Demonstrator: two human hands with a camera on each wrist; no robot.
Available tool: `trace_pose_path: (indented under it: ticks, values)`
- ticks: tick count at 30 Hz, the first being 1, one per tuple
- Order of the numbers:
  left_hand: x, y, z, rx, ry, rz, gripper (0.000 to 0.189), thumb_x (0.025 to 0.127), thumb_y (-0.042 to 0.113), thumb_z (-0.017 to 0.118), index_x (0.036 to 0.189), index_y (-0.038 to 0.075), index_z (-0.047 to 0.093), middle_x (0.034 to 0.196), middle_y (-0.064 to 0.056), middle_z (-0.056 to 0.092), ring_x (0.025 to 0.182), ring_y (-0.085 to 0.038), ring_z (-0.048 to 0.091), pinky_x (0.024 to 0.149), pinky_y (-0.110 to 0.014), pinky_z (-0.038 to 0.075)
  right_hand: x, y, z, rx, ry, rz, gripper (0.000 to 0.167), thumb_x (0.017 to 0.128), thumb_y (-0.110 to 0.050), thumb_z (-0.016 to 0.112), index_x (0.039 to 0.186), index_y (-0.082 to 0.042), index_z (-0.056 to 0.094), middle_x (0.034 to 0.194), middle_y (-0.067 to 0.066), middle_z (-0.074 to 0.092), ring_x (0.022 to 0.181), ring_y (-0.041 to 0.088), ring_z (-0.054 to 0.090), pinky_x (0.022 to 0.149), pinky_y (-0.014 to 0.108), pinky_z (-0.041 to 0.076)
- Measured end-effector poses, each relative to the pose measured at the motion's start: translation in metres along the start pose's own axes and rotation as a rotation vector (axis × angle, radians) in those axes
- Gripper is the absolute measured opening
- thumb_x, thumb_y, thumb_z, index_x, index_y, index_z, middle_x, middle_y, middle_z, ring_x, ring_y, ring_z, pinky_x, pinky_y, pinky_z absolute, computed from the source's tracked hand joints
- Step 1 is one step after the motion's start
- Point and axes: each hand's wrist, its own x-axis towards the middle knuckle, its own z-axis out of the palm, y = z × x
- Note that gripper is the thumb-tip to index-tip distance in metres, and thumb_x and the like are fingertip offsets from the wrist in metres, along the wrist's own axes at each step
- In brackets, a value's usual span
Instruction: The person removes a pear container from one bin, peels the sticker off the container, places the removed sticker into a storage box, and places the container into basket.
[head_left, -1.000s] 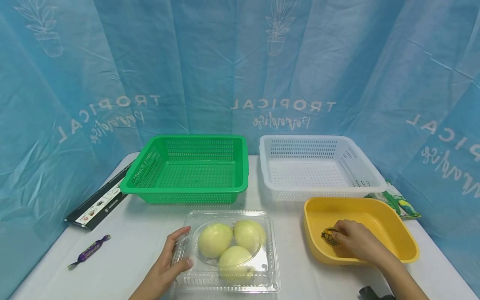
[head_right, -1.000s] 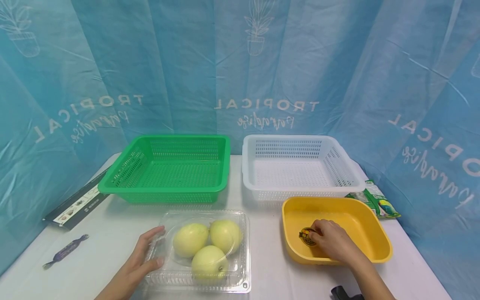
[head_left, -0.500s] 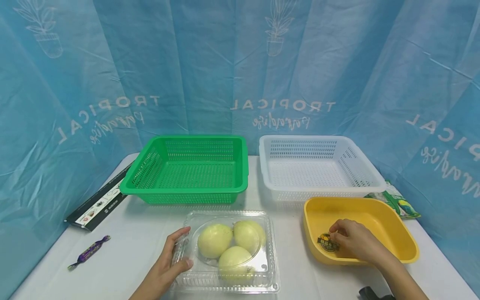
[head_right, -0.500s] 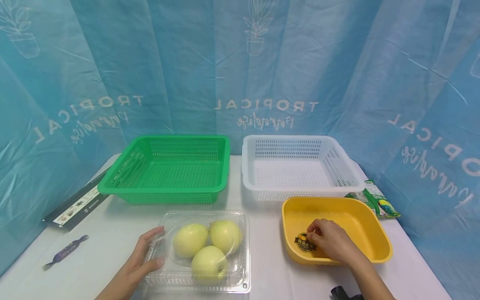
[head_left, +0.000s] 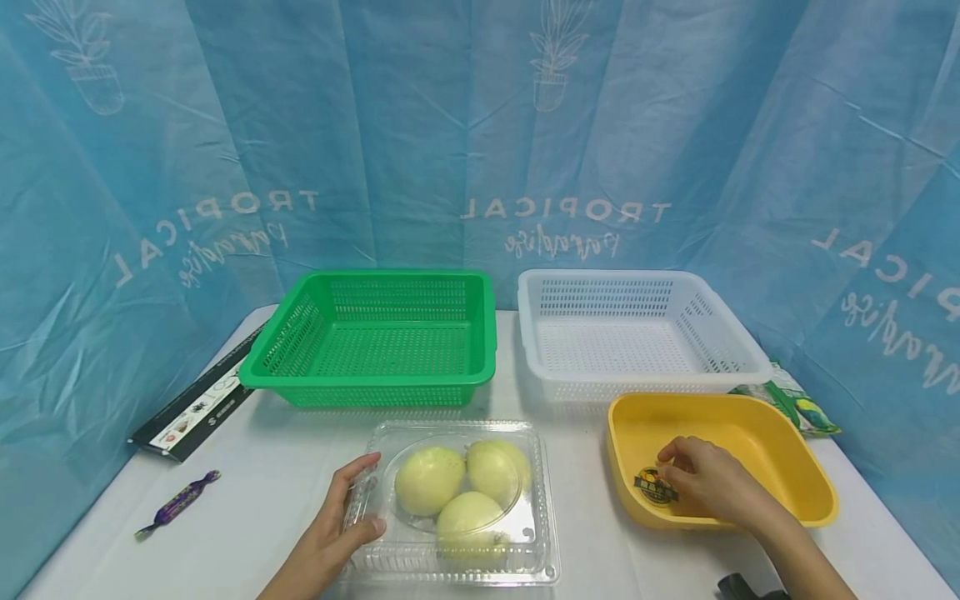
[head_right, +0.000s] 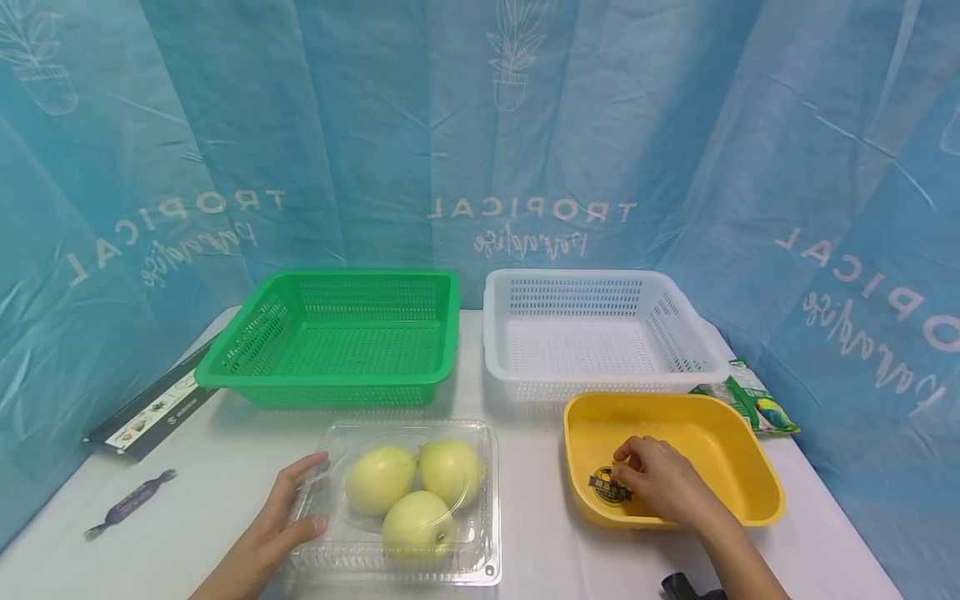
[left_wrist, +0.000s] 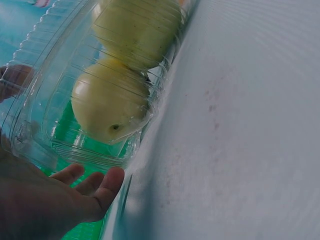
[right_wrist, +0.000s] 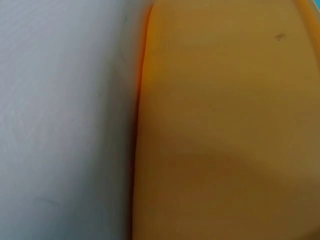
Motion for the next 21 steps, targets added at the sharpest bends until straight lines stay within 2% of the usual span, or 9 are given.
trace_pose_path:
  ticks: [14,21]
  values:
    - [0.0005,-0.0011,-0.0002,0.001,-0.003,0.004,0.065,0.090,0.017,0.054,0.146,0.021,0.020,0.154,-0.014,0.014,0.142,-0.045,0.007,0.098,-0.079,0.014,0.0016,-0.0026,-0.0022,-0.029,0.084,-0.033,0.033,0.086,-0.032,0.066,0.106,-0.006,0.064,0.081,0.000,0.058,0.073,0.014,0.049,0.063,0.027,0.040]
    - [0.0003,-0.0009,-0.0001,0.005,-0.005,0.000,0.065,0.090,0.018,0.054,0.146,0.021,0.020,0.154,-0.014,0.014,0.142,-0.045,0.006,0.098,-0.079,0.013,0.0022,-0.0035,-0.0062,-0.042,0.089,-0.022,0.042,0.085,-0.040,0.067,0.110,-0.006,0.063,0.094,0.004,0.062,0.080,0.017,0.051,0.067,0.030,0.044]
